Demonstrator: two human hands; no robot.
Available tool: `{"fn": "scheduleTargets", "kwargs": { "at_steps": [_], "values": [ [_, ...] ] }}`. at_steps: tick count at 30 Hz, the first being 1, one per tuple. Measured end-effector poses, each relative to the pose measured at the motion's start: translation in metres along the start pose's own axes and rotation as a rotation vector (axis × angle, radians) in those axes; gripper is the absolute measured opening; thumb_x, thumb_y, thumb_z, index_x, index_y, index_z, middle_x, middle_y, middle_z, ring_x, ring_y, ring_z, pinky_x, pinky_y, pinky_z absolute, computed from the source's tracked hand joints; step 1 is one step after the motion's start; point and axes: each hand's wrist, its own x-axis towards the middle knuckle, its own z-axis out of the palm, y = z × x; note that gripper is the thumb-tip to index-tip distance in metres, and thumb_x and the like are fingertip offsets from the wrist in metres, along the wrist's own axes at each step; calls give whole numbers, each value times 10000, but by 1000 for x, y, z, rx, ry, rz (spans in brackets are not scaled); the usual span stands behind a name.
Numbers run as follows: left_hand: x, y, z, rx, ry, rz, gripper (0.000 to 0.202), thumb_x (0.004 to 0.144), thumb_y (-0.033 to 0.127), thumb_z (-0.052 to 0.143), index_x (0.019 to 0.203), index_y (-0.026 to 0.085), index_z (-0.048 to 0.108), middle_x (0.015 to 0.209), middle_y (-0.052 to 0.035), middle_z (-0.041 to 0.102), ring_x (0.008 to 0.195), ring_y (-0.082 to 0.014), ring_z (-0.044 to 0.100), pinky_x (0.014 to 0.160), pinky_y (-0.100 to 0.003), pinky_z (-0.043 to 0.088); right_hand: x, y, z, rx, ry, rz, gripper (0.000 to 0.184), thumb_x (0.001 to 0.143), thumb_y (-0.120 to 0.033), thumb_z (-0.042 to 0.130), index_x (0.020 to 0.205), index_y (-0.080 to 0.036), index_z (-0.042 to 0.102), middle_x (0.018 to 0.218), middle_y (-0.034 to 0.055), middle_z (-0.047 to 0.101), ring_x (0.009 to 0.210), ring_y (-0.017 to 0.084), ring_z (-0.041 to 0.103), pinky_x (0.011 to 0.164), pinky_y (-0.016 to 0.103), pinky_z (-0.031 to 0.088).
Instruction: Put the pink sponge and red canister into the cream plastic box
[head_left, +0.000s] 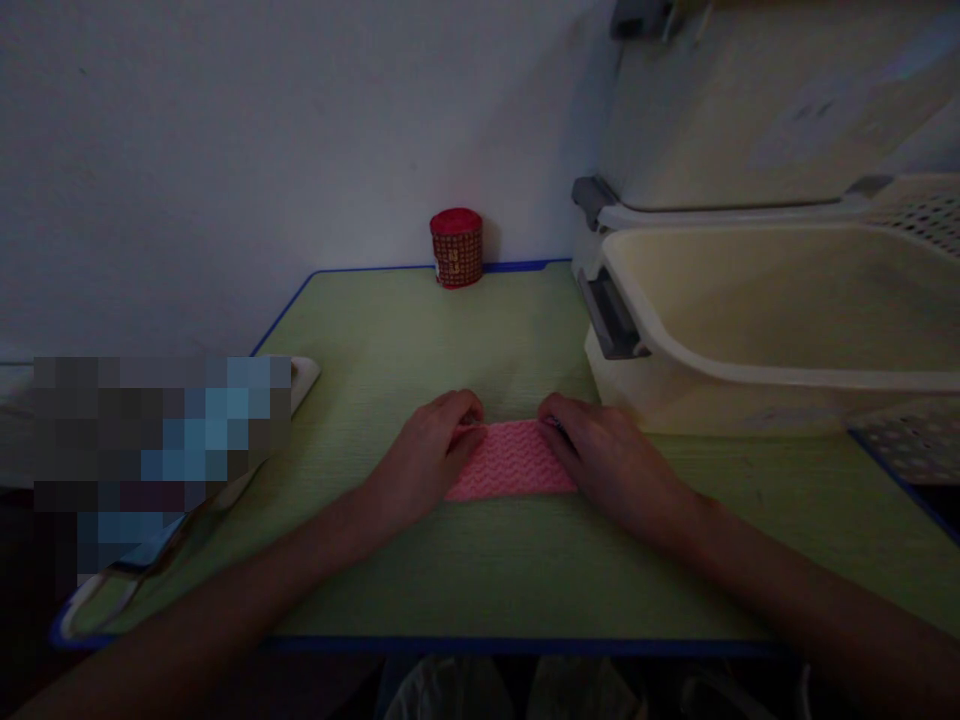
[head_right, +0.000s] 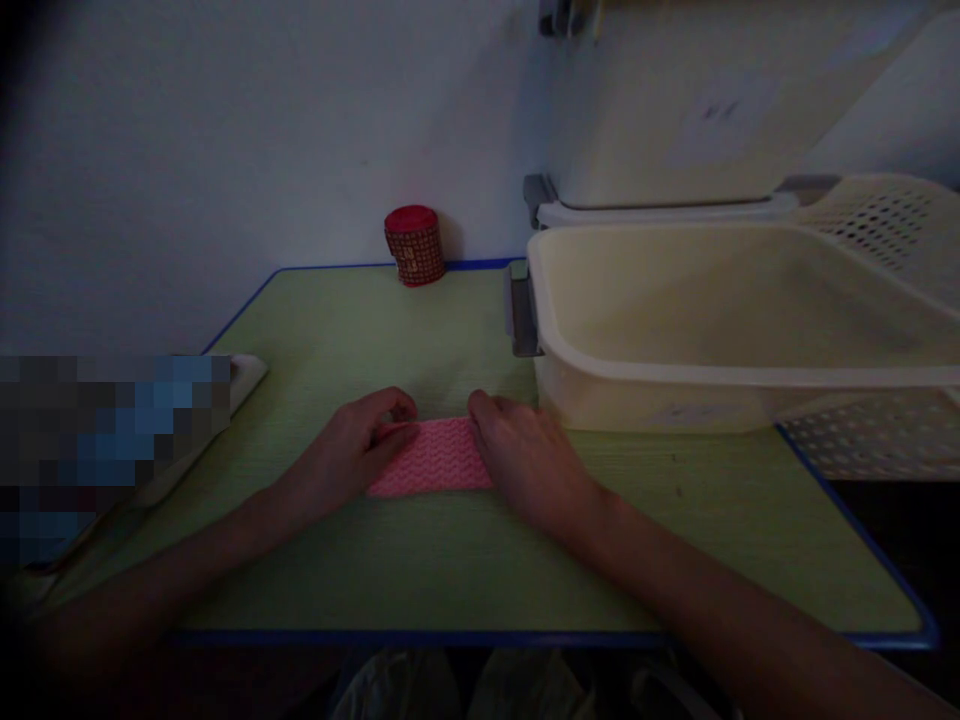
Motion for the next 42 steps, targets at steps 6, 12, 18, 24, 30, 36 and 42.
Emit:
{"fn": "scheduleTargets", "kwargs": {
  "at_steps": [6, 12, 18, 24, 30, 36, 42],
  "values": [
    [-4, 0, 2, 269, -7, 30, 177, 887, 238, 363, 850, 169, 523, 891, -30, 509, 763, -148, 543, 686, -304, 443, -3, 2, 3, -202, 78, -57, 116, 852, -126, 450, 908, -140, 550, 900, 71, 607, 675, 175, 580, 524, 268, 369],
    [-6, 0, 3, 297, 65, 113, 181, 887, 212, 381, 869, 162, 555, 923, -44, 524, 833, -162, 531, 732, -325, 467, -1, 10, 9, -154, 331, -309, 158, 846, -108, 460, 803, -116, 611, 871, 107, 591, 788, 194, 514, 663, 299, 440],
    [-3, -8, 2, 149, 82, 164, 151, 855, 147, 442, 789, 153, 578, 862, -35, 527, 835, -151, 507, 764, -309, 446, 1, 16, 5, -44, 264, -398, 154, 827, -97, 500, 775, -92, 645, 754, 87, 601, 698, 172, 514, 615, 292, 438],
    [-1, -9, 0, 69, 64, 117, 167, 853, 124, 431, 763, 130, 572, 839, -44, 536, 829, -154, 505, 776, -308, 429, -4, 16, -1, -20, 189, -395, 204, 840, -153, 492, 923, -99, 670, 903, 106, 651, 811, 195, 576, 747, 345, 485],
    [1, -11, 0, 40, 78, 114, 149, 844, 115, 443, 790, 136, 581, 844, -37, 542, 829, -145, 513, 784, -310, 443, -11, 18, 7, -129, 87, -366, 393, 916, -245, 347, 1202, -49, 531, 1247, 169, 540, 1100, 238, 545, 944, 430, 430],
    [-6, -7, -2, 206, 306, 280, 142, 842, 172, 468, 848, 160, 610, 926, -58, 586, 884, -160, 543, 796, -337, 476, -11, 18, 9, -130, 47, -315, 411, 925, -250, 315, 1247, -63, 491, 1295, 169, 493, 1169, 241, 500, 964, 457, 413],
    [-22, 6, 10, 398, 168, 479, 331, 905, 229, 337, 1151, 90, 507, 1251, -147, 531, 1164, -188, 488, 966, -344, 431, -10, 17, 8, -148, 56, -345, 411, 929, -222, 290, 1221, -38, 514, 1284, 185, 498, 1145, 253, 521, 946, 447, 430]
  ]
}}
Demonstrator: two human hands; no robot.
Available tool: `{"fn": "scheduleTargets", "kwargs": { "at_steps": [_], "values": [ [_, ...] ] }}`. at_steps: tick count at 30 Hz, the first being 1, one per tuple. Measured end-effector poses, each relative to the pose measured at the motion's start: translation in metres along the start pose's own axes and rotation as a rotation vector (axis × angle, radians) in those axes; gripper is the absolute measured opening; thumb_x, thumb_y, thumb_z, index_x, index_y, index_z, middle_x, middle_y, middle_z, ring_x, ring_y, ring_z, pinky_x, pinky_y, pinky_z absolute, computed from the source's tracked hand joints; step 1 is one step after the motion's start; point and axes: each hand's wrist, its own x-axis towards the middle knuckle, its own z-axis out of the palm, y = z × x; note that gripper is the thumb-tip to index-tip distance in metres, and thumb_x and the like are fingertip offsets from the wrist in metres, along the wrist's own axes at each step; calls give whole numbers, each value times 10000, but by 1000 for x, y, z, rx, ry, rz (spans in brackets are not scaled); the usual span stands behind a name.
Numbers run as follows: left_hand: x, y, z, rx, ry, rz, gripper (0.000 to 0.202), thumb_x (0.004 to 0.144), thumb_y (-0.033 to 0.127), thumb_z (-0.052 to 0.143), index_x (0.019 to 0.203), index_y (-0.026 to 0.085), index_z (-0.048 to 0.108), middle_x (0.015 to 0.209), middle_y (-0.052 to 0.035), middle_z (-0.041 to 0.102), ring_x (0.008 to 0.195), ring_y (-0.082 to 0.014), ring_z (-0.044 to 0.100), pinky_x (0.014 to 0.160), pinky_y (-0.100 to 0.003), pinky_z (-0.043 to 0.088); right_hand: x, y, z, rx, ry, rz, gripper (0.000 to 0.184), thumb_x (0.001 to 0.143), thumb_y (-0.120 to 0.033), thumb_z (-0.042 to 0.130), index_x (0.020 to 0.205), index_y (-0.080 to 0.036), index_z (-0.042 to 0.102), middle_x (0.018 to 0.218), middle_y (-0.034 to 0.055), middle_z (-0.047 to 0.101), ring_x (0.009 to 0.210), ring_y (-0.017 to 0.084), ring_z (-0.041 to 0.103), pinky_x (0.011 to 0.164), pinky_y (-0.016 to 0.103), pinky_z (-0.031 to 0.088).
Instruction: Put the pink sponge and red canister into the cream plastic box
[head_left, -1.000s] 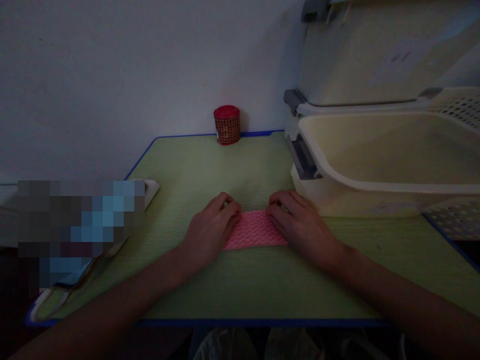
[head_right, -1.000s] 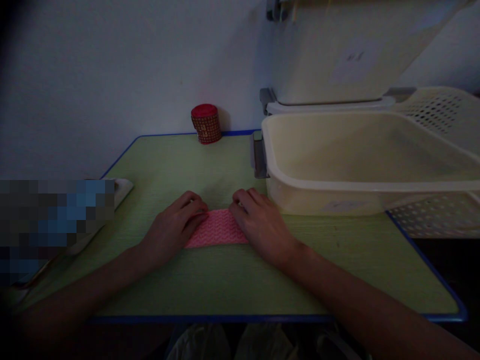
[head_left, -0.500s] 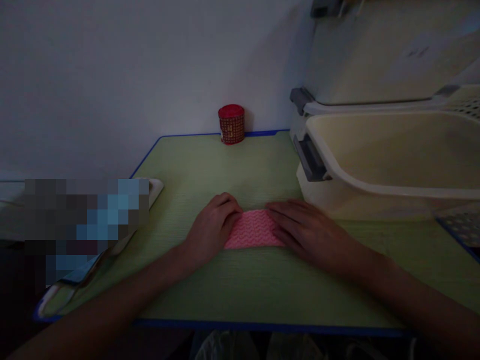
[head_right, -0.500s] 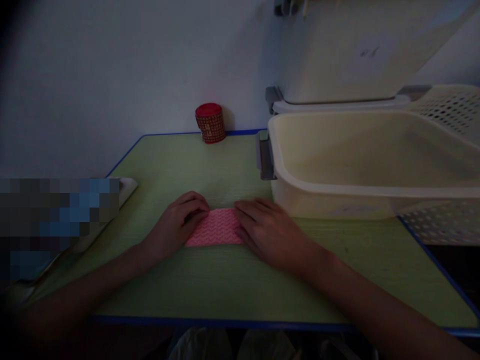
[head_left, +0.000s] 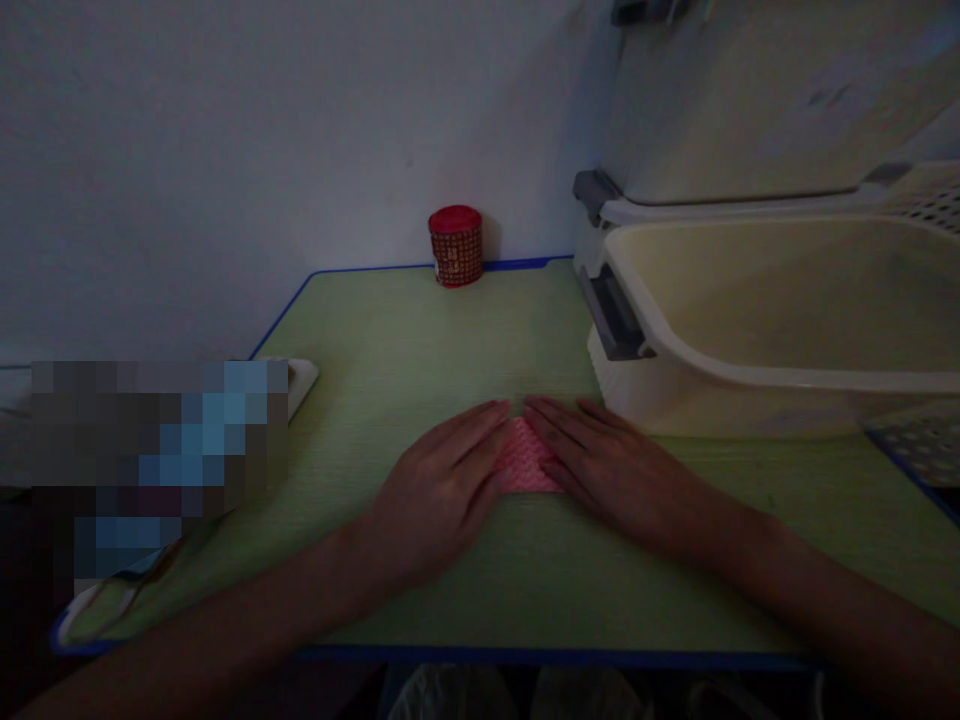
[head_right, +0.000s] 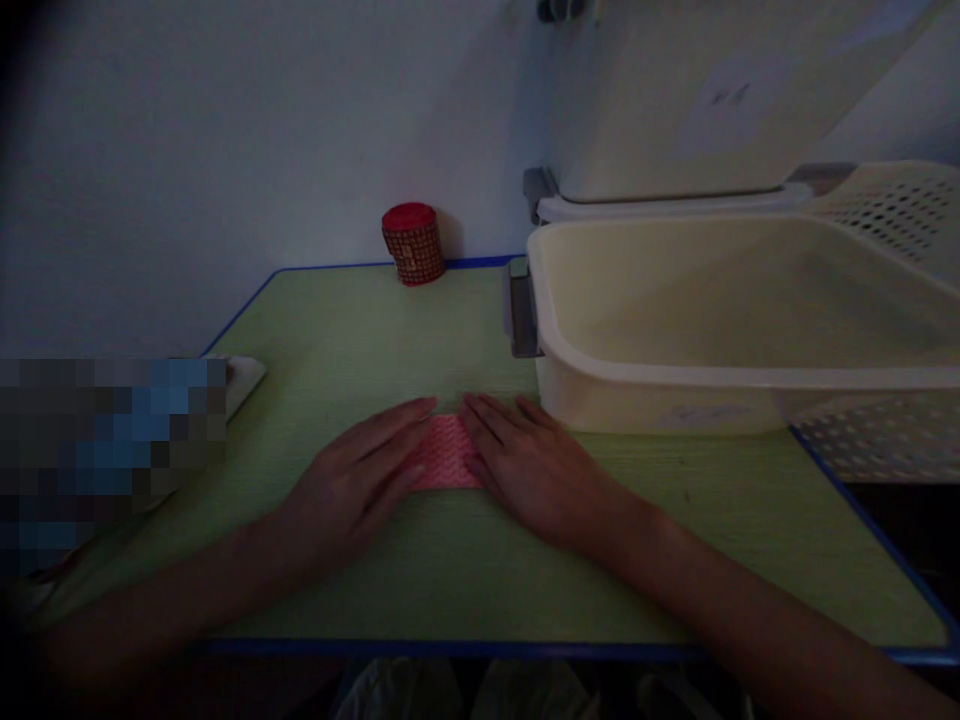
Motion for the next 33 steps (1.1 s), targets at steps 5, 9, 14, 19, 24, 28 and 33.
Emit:
{"fn": "scheduleTargets", "kwargs": {
  "at_steps": [5, 9, 14, 19, 24, 28, 33],
  "values": [
    [-8, 8, 16, 174, -266, -52, 572, 902, 384, 282, 1346, 24, 248, 1425, -207, 287, 1332, -263, 251, 1062, -441, 300, -2, -1, 4, -19, 14, 12, 405, 912, -192, 306, 1230, -40, 505, 1291, 185, 492, 1173, 253, 494, 964, 454, 413],
    [-9, 8, 18, 192, -292, -57, 597, 890, 400, 309, 1358, 39, 227, 1444, -193, 248, 1346, -258, 208, 1082, -431, 259, -2, -10, 3, -77, 77, 45, 413, 892, -154, 305, 1235, -18, 493, 1293, 203, 482, 1223, 278, 436, 1001, 512, 349],
    [-8, 9, 16, 165, -308, -74, 633, 883, 441, 318, 1362, 39, 223, 1440, -181, 270, 1348, -248, 206, 1081, -417, 266, 0, -27, -1, -11, 122, -17, 507, 910, -328, 324, 1299, -16, 416, 1363, 197, 400, 1291, 271, 338, 1040, 481, 316],
    [-8, 6, 16, 200, -299, -58, 638, 884, 459, 316, 1348, 25, 260, 1430, -185, 289, 1343, -247, 223, 1090, -399, 251, -2, -27, 8, 35, 55, -53, 770, 824, -556, 416, 1317, 33, 361, 1379, 236, 355, 1311, 292, 291, 1040, 448, 333],
    [-10, -4, 13, 205, -299, -27, 647, 890, 475, 277, 1360, 33, 225, 1444, -189, 249, 1350, -238, 200, 1092, -393, 242, -5, -19, 10, 46, 4, -40, 806, 813, -565, 432, 1339, 34, 319, 1388, 251, 325, 1320, 295, 268, 1039, 456, 331],
    [-10, -9, 11, 188, -324, -11, 664, 885, 493, 278, 1368, 44, 199, 1453, -190, 221, 1354, -240, 183, 1091, -393, 238, -9, -15, 8, 48, -35, -41, 798, 809, -574, 431, 1340, 13, 331, 1404, 241, 293, 1319, 297, 269, 1027, 464, 345],
    [-10, -11, 8, 136, -365, 18, 728, 861, 544, 297, 1368, 34, 186, 1457, -204, 194, 1361, -237, 156, 1093, -380, 228, -9, -10, 10, 54, -46, -52, 791, 815, -548, 448, 1342, 27, 317, 1403, 241, 295, 1310, 307, 283, 1027, 487, 333]
  ]
}}
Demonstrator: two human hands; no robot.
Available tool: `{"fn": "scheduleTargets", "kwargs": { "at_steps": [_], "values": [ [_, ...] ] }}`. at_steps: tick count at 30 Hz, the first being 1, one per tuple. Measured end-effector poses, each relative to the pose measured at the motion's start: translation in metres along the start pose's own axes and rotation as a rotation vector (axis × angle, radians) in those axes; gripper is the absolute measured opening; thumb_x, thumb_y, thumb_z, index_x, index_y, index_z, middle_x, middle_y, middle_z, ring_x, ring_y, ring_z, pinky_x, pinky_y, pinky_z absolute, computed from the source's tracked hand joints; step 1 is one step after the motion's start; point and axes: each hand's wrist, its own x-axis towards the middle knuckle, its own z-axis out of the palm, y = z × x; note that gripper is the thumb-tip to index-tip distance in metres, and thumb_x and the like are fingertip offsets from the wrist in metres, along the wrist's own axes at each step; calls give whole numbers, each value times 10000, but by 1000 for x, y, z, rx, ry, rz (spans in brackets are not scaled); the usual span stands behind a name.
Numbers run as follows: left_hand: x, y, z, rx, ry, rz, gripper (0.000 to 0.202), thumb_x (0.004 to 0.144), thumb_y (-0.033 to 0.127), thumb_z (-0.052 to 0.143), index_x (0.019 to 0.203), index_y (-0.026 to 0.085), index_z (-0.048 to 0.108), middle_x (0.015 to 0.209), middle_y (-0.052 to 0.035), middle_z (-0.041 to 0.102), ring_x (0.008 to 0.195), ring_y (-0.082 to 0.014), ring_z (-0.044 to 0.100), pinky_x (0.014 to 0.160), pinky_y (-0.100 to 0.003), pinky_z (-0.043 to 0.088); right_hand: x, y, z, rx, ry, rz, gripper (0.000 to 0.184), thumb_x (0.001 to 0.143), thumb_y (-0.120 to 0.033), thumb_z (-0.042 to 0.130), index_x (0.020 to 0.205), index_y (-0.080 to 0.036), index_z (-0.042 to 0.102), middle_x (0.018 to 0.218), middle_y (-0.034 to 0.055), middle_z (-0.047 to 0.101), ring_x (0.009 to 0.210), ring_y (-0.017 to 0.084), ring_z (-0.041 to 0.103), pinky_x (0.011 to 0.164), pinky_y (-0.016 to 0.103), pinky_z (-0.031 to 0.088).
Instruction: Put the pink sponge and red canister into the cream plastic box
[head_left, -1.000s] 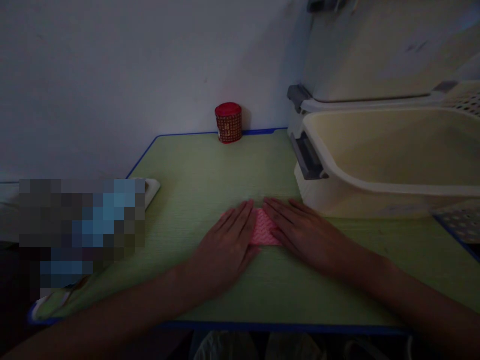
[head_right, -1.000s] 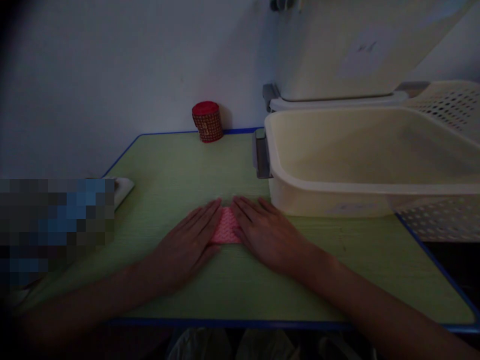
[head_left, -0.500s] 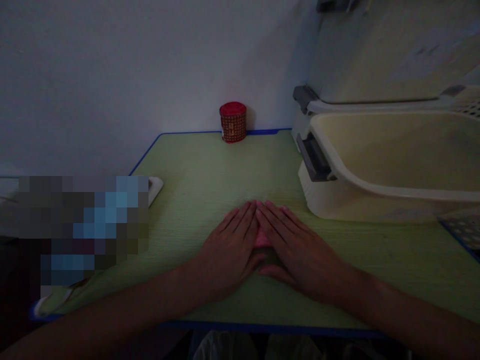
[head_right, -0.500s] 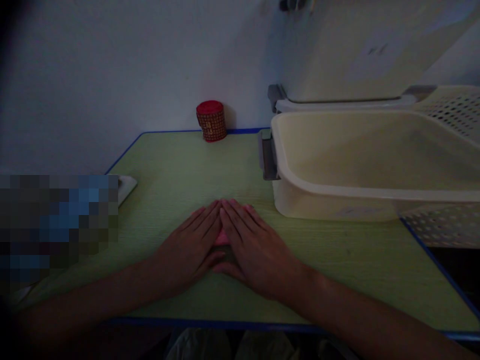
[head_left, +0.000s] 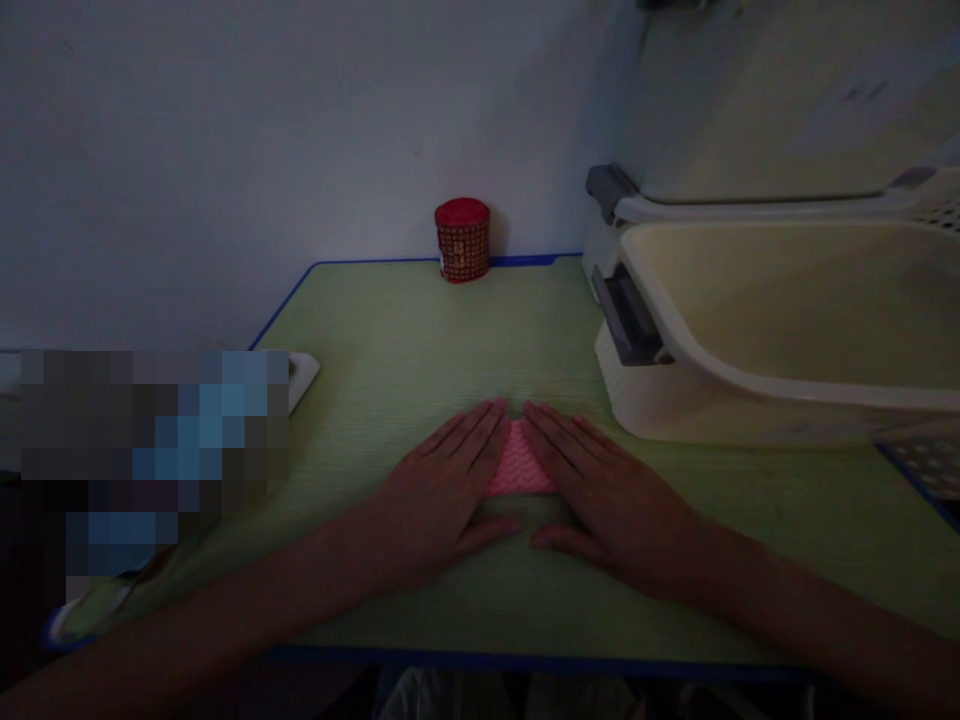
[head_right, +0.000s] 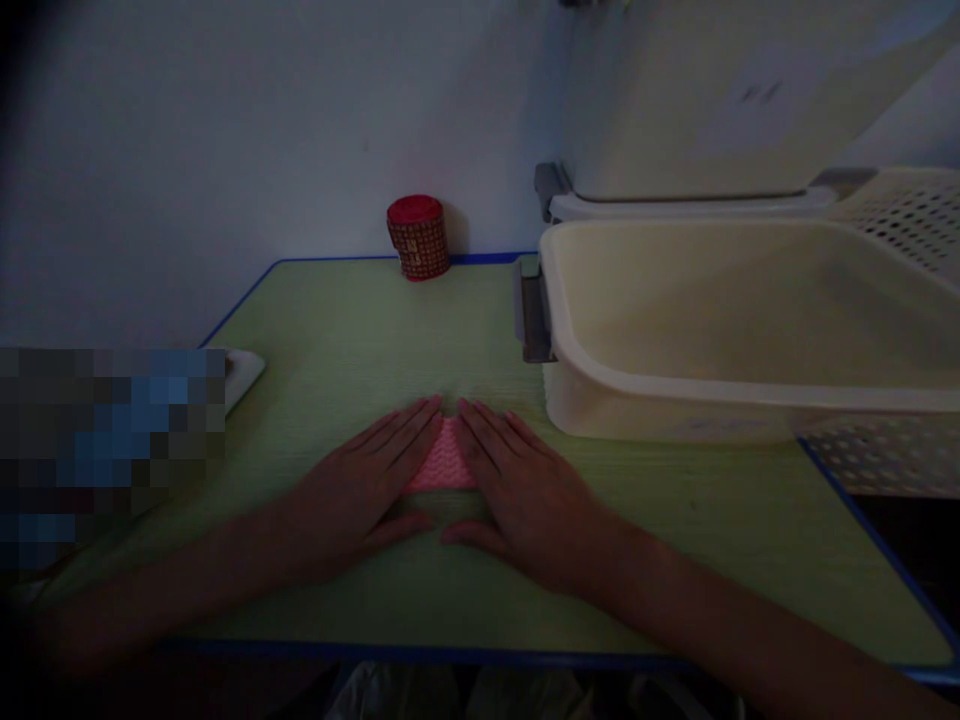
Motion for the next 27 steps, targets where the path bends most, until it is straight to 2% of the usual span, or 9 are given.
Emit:
{"fn": "scheduleTargets", "kwargs": {
  "at_steps": [6, 11, 19, 23, 27],
  "values": [
    [0, -2, 1, -28, -14, 4, 769, 846, 565, 320, 1381, 42, 142, 1466, -196, 170, 1367, -231, 126, 1099, -369, 208, 1, -2, -2, -23, 9, 38, 665, 848, -441, 443, 1337, -2, 345, 1400, 196, 320, 1285, 295, 338, 1017, 507, 332],
    [0, 0, 1, -65, 6, -29, 709, 859, 493, 355, 1381, 54, 163, 1469, -182, 178, 1366, -220, 141, 1100, -383, 214, 4, -3, -2, -6, 77, 55, 490, 854, -251, 392, 1281, -16, 436, 1349, 180, 415, 1237, 260, 422, 1005, 494, 353],
    [1, 1, 1, -104, 89, -48, 666, 834, 421, 432, 1358, 55, 243, 1440, -174, 273, 1340, -221, 242, 1080, -393, 280, 8, -1, -2, 71, 178, 53, 493, 735, -97, 393, 1204, -15, 521, 1273, 189, 507, 1164, 266, 503, 964, 456, 425],
    [3, -1, 0, -182, 172, -56, 582, 809, 285, 477, 1328, 77, 316, 1405, -172, 347, 1298, -227, 334, 1048, -405, 341, 8, 2, -2, 169, 248, 70, 462, 730, -77, 405, 1169, -34, 542, 1224, 190, 552, 1130, 251, 536, 925, 419, 473],
    [4, -4, 0, -255, 270, -36, 541, 716, 116, 486, 1252, 67, 431, 1353, -177, 426, 1246, -237, 414, 1007, -402, 399, 5, 5, -2, 264, 285, 102, 428, 732, -91, 431, 1145, -82, 543, 1200, 168, 577, 1089, 236, 567, 905, 407, 487]
  ]
}}
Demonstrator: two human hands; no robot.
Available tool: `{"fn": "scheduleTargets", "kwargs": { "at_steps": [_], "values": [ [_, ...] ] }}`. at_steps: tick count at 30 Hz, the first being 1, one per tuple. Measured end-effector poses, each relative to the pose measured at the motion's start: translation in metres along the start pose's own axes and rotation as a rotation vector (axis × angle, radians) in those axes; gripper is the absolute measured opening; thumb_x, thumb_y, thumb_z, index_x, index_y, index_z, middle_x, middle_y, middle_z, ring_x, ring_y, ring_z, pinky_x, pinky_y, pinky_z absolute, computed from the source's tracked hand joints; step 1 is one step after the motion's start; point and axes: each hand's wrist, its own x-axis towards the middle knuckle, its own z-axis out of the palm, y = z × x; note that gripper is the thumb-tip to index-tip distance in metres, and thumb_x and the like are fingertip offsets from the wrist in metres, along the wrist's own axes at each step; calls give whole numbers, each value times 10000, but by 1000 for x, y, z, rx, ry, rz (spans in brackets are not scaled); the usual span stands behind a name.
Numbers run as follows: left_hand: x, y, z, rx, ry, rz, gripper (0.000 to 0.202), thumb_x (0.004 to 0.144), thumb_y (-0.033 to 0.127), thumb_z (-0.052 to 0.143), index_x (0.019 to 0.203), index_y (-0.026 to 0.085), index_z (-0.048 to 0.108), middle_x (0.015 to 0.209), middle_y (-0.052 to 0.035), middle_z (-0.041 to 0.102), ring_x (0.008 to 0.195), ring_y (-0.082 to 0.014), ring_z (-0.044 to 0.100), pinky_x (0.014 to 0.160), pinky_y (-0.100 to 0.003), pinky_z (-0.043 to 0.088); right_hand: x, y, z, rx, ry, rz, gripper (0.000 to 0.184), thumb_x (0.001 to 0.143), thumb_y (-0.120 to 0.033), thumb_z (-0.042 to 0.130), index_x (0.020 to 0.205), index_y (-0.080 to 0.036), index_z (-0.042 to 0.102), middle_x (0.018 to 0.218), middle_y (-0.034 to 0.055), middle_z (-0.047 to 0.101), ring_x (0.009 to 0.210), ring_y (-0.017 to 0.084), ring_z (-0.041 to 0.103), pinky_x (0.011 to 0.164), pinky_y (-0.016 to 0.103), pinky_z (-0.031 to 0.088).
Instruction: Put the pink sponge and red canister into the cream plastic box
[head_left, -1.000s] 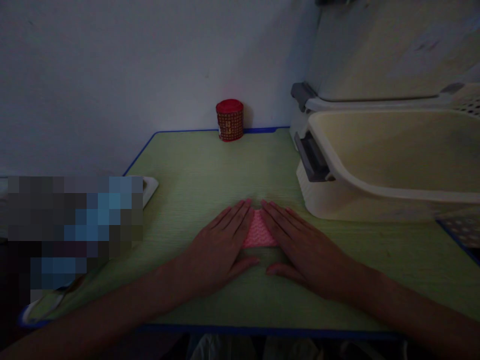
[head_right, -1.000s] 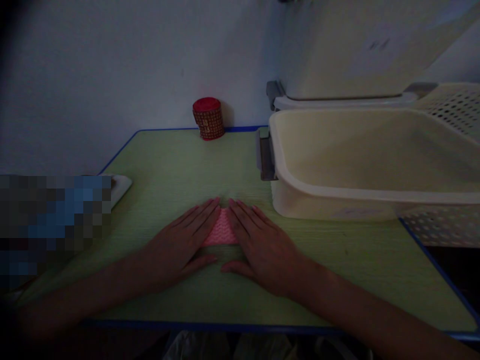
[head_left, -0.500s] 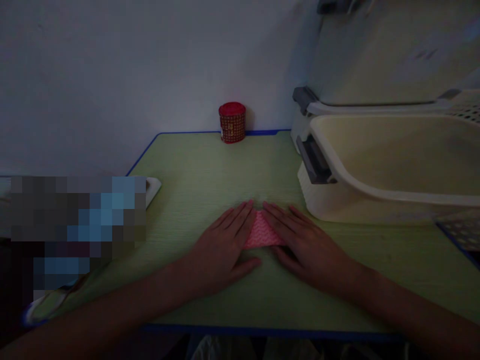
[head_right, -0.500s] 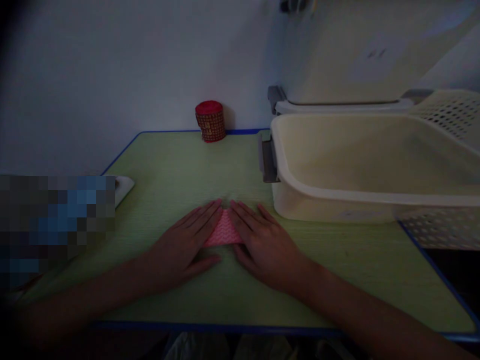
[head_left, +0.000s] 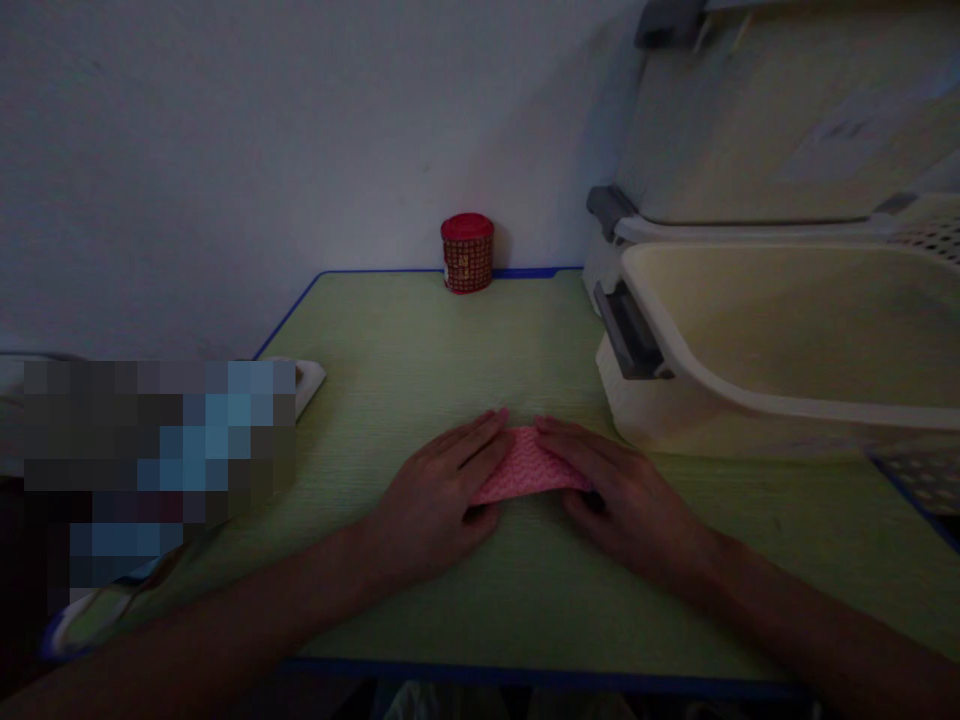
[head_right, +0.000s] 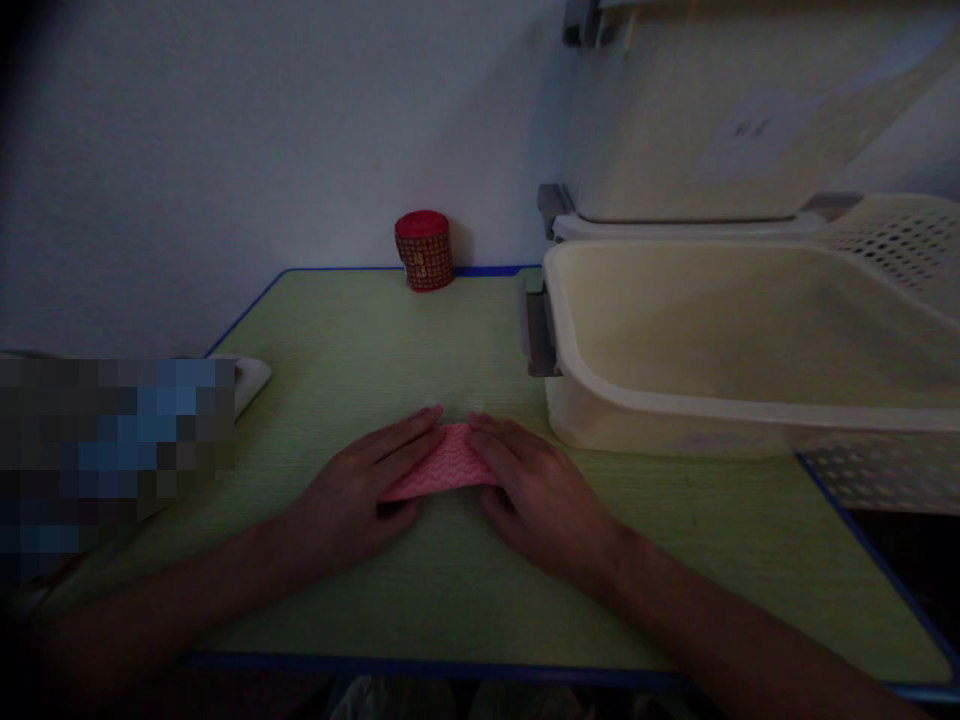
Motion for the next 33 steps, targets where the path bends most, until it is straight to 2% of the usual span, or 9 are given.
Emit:
{"fn": "scheduleTargets", "kwargs": {
  "at_steps": [5, 8, 11, 13, 16, 20, 22, 27, 33],
  "values": [
    [2, -4, -3, -214, 157, -3, 425, 687, 66, 467, 1093, 126, 576, 1193, -126, 593, 1113, -205, 550, 918, -371, 478, 2, -4, -7, 187, 96, 91, 316, 754, -104, 457, 1054, -113, 557, 1020, 119, 671, 917, 187, 645, 787, 304, 529],
    [7, -2, -9, -437, 197, -203, 257, 708, 112, 513, 921, 153, 652, 903, -62, 711, 802, -158, 664, 719, -276, 543, 5, -9, -12, 306, 146, 201, 169, 785, -152, 481, 923, -155, 577, 754, 33, 677, 654, 126, 639, 595, 216, 506],
    [13, 2, -15, -668, 251, -445, 103, 674, 226, 623, 729, 151, 666, 632, -10, 680, 555, -117, 608, 509, -202, 494, 7, -12, -16, 400, 175, 334, 83, 792, -197, 482, 793, -169, 560, 588, -16, 568, 513, 94, 534, 458, 185, 412],
    [16, 5, -18, -799, 279, -559, 131, 635, 276, 662, 660, 148, 650, 561, 7, 640, 494, -100, 561, 447, -184, 453, 8, -12, -16, 499, 146, 423, 96, 800, -228, 470, 765, -173, 540, 551, -33, 495, 477, 83, 470, 414, 180, 355],
    [18, 5, -18, -934, 259, -673, 146, 623, 285, 665, 659, 144, 645, 569, 14, 629, 491, -82, 539, 438, -171, 435, 9, -11, -16, 666, 78, 520, 130, 810, -288, 460, 766, -177, 513, 549, -46, 443, 466, 76, 433, 414, 183, 337],
    [19, 2, -16, -1011, 250, -747, 168, 631, 294, 658, 670, 132, 634, 597, 13, 621, 514, -70, 531, 452, -158, 426, 12, -11, -16, 824, -20, 593, 167, 805, -352, 466, 802, -185, 477, 538, -55, 458, 448, 72, 450, 400, 179, 350],
    [20, 0, -16, -1034, 241, -763, 173, 639, 294, 656, 692, 131, 631, 612, 14, 619, 522, -66, 530, 460, -155, 428, 12, -11, -14, 896, -55, 614, 191, 777, -366, 510, 844, -194, 459, 536, -61, 474, 438, 73, 471, 385, 173, 361],
    [20, 0, -15, -1057, 219, -759, 195, 676, 326, 631, 710, 135, 611, 564, 25, 574, 472, -71, 512, 416, -167, 426, 6, -8, -2, 1017, -35, 628, 342, 675, -377, 641, 896, -225, 428, 611, -53, 522, 485, 95, 551, 439, 207, 483],
    [21, -2, -15, -1088, 194, -762, 245, 655, 368, 652, 680, 134, 585, 542, 30, 554, 433, -65, 495, 385, -171, 426, 5, -4, 1, 1024, -63, 612, 328, 682, -361, 653, 892, -216, 446, 636, -36, 578, 509, 107, 596, 447, 205, 505]
  ]
}}
